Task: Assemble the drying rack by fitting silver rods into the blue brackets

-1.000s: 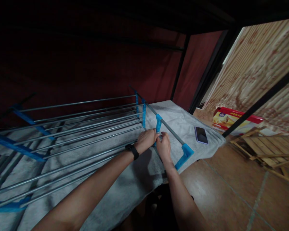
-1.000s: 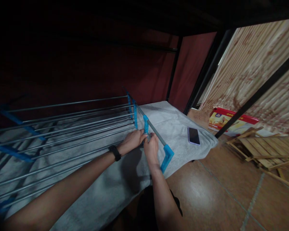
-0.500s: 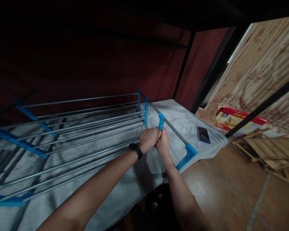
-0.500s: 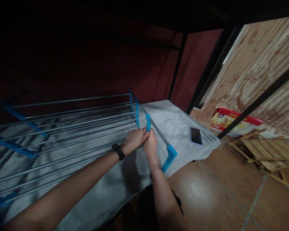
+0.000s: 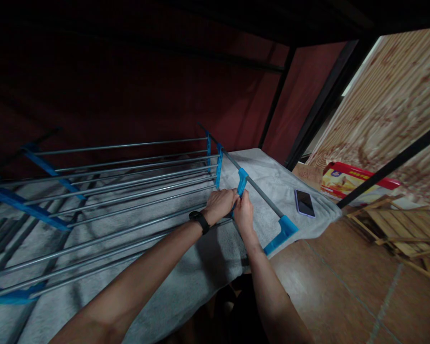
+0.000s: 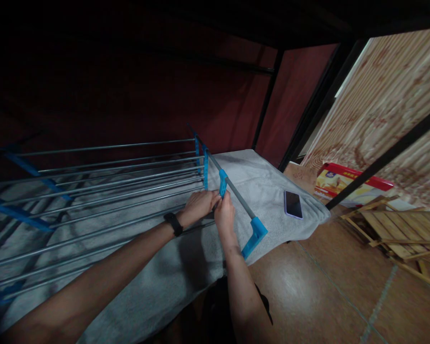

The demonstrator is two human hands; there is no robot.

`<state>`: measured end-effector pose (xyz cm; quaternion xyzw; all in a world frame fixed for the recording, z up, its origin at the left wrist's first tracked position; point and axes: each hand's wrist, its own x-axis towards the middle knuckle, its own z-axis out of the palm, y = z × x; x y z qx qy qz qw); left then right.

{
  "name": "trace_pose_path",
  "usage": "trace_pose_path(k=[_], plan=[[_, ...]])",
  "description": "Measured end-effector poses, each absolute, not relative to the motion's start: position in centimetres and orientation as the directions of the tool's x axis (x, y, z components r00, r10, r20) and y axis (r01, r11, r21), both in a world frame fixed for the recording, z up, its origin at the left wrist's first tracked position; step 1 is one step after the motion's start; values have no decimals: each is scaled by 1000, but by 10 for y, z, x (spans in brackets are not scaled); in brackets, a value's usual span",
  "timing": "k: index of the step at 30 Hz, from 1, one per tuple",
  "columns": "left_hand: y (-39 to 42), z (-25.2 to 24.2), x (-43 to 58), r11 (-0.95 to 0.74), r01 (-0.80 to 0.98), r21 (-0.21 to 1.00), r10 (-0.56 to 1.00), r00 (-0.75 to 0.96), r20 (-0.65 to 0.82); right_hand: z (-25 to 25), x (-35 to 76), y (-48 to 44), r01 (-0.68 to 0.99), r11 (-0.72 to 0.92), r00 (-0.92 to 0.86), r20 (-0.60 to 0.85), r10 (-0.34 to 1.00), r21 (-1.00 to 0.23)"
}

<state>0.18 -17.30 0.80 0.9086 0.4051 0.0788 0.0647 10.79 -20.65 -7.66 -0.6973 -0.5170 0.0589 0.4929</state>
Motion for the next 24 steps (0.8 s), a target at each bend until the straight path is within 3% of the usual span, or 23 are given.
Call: trace_pose_path(k=[24], plan=[[-165, -1, -1, -619, 736, 274, 776, 626, 75, -73, 108, -207, 629, 49, 447, 413, 793, -776]])
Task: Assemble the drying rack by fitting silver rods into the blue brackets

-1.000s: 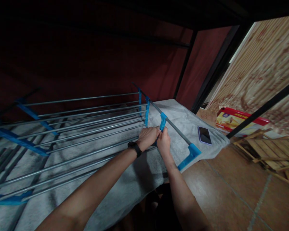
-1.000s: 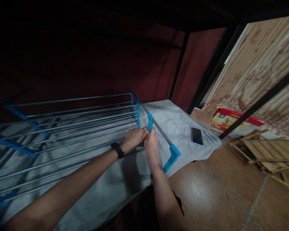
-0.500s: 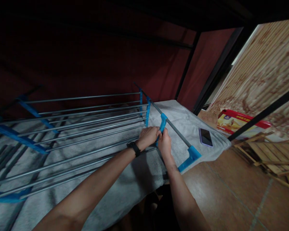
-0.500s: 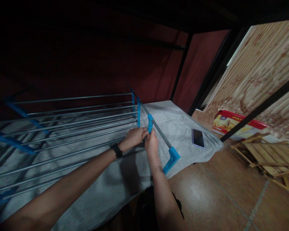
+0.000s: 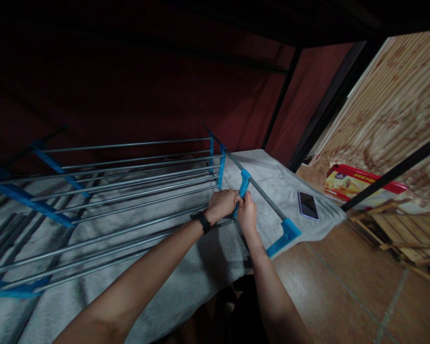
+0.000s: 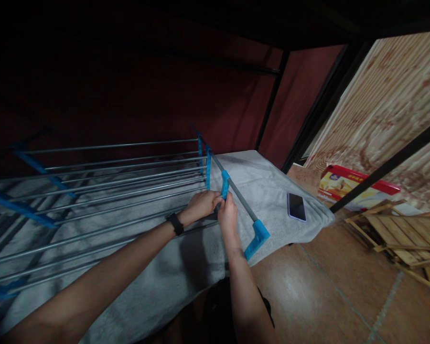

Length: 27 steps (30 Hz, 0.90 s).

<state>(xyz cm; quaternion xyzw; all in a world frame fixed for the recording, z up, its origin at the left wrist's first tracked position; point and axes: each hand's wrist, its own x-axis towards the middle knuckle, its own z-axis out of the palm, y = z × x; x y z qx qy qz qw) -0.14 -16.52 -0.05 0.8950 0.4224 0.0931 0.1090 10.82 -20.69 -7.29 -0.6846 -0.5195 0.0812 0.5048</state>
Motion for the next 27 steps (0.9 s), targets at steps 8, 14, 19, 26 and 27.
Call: trace_pose_path(k=[8, 14, 19, 26, 27], plan=[[-164, 1, -2, -603, 741, 295, 784, 618, 49, -77, 105, -208, 613, 87, 428, 422, 799, -786], [-164, 0, -3, -616, 731, 294, 776, 626, 70, -75, 102, -210, 610, 120, 420, 448, 789, -783], [-164, -1, -3, -613, 727, 310, 778, 623, 78, -74, 100, -210, 607, 108, 444, 449, 776, -787], [-165, 0, -3, -617, 728, 298, 777, 623, 86, -73, 98, -211, 627, 73, 456, 441, 773, -775], [-165, 0, -3, -618, 729, 292, 777, 623, 90, -73, 98, -211, 628, 78, 452, 444, 774, -774]])
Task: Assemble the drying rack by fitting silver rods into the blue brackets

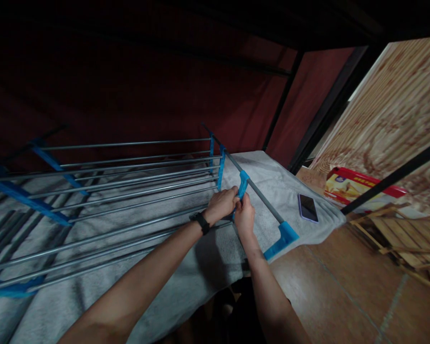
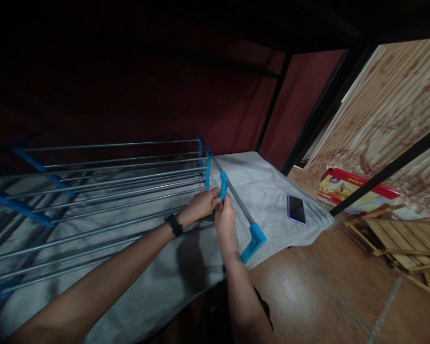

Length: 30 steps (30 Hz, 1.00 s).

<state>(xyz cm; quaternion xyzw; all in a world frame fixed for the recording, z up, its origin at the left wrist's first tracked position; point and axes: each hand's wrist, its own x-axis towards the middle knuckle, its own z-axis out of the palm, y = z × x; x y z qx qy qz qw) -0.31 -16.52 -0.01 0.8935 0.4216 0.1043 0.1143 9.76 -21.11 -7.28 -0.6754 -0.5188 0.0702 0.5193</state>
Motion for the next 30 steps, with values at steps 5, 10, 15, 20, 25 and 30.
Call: trace_pose_path(k=[5, 10, 15, 20, 25, 30], plan=[[-164, -3, -2, -625, 732, 272, 774, 625, 96, -74, 99, -211, 637, 87, 438, 452, 777, -766], [-162, -6, -2, -641, 720, 263, 762, 639, 106, -75, 100, -211, 669, 69, 439, 468, 767, -740], [-165, -1, -2, -621, 738, 265, 778, 622, 90, -75, 99, -212, 670, 15, 458, 429, 779, -742], [-182, 11, -7, -663, 695, 277, 746, 644, 169, -74, 97, -211, 631, 19, 492, 418, 764, -776], [-228, -9, -53, -755, 623, 204, 643, 643, 416, -80, 100, -213, 558, 32, 480, 353, 803, -829], [-268, -52, -119, -688, 692, 219, 712, 586, 387, -102, 114, -208, 495, -58, 459, 204, 865, -867]])
